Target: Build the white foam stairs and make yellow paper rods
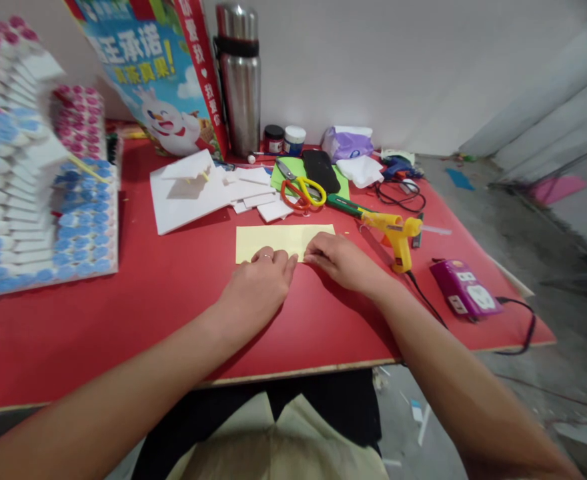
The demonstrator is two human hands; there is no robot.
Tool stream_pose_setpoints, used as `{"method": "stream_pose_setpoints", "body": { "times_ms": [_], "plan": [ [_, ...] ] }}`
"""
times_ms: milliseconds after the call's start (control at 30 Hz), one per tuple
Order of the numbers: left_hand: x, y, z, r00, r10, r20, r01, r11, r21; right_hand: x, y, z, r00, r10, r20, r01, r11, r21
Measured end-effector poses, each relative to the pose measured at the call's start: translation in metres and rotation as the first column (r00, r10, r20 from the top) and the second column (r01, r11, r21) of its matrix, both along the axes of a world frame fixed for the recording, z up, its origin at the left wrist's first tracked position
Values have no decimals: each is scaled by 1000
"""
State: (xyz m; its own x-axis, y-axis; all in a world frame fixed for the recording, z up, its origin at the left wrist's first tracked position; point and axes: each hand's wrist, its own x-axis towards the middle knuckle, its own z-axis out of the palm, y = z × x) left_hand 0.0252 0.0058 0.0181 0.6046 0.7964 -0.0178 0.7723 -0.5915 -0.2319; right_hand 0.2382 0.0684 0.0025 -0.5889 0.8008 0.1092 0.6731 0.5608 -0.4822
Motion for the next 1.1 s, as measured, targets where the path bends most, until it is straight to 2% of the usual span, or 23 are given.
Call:
{"method": "stream_pose_setpoints", "body": {
  "times_ms": [400, 567, 800, 967, 1100],
  "plan": [
    [2, 0, 1, 1000, 26, -7, -26, 999, -20, 3, 0, -2, 999, 1, -37, -2, 1000, -16],
    [2, -1, 1, 1000, 9, -22, -9, 1000, -15, 11, -3, -1, 1000, 18, -20, -17, 1000, 23],
    [5, -1, 1, 999, -6, -41, 4, 999, -33, 13, -5, -1, 998, -28, 47, 28, 999, 16],
    [6, -1, 1, 999, -2, -44, -1, 999, -49, 14, -4, -4, 997, -67, 35, 67, 998, 4],
    [6, -1, 2, 999, -12, -48, 9, 999, -50, 16, -5, 0, 999, -43, -2, 43, 999, -10]
  ]
}}
